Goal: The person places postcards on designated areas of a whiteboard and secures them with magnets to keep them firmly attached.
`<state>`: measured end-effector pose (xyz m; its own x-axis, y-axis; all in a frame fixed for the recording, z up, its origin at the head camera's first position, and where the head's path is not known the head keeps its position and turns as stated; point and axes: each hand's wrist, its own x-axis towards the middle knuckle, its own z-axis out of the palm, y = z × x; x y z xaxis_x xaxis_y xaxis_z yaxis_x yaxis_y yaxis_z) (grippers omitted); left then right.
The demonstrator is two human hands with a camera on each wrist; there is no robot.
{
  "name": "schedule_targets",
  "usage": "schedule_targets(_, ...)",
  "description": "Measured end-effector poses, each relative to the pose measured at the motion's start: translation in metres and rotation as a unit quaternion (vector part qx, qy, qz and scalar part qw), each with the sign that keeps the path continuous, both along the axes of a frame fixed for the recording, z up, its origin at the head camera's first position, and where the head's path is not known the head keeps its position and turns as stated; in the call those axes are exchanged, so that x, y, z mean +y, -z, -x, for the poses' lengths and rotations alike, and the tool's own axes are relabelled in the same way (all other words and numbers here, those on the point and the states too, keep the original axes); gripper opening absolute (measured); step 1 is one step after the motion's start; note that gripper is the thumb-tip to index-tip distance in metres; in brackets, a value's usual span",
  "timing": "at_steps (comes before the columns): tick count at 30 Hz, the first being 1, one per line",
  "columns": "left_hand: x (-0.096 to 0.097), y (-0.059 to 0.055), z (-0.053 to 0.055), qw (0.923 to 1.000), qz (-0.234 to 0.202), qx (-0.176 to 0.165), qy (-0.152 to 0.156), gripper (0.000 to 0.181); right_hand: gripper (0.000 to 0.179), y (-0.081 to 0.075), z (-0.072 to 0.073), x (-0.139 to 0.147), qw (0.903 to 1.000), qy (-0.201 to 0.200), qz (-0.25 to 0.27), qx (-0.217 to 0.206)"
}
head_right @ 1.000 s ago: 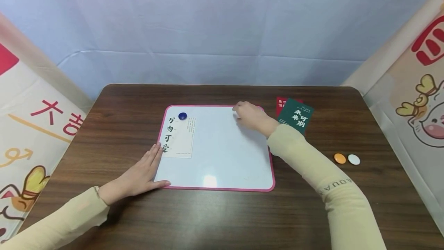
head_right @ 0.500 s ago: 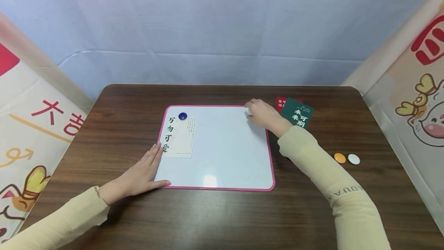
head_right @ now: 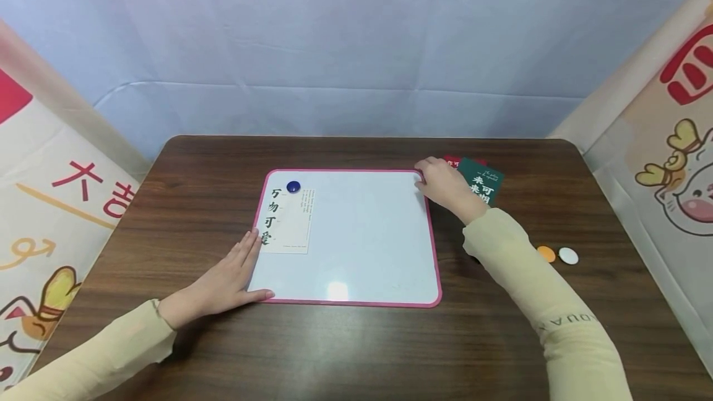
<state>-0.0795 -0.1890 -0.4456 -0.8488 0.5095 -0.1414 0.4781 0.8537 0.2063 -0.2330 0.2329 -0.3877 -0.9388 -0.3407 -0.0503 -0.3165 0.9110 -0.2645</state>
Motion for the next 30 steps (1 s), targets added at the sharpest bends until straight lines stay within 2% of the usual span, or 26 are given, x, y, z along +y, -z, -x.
schedule_targets(11,-0.001,0.004,0.0,1.0,0.0,0.006,0.001,0.108,0.047,0.0,-0.003,0.025,0.9981,0.058,0.018,-0.011)
schedule_targets(16,-0.001,0.004,0.0,1.0,0.001,0.005,0.0,0.108,0.048,-0.001,-0.005,0.032,0.9948,0.092,0.04,-0.018)
schedule_targets(25,-0.001,0.005,0.0,1.0,0.0,0.004,-0.001,0.109,0.048,-0.002,-0.006,0.044,0.9884,0.145,0.046,-0.002)
schedule_targets(30,-0.001,0.005,0.001,1.0,0.004,0.003,0.0,0.108,0.049,-0.003,-0.005,0.053,0.9834,0.175,0.048,-0.011)
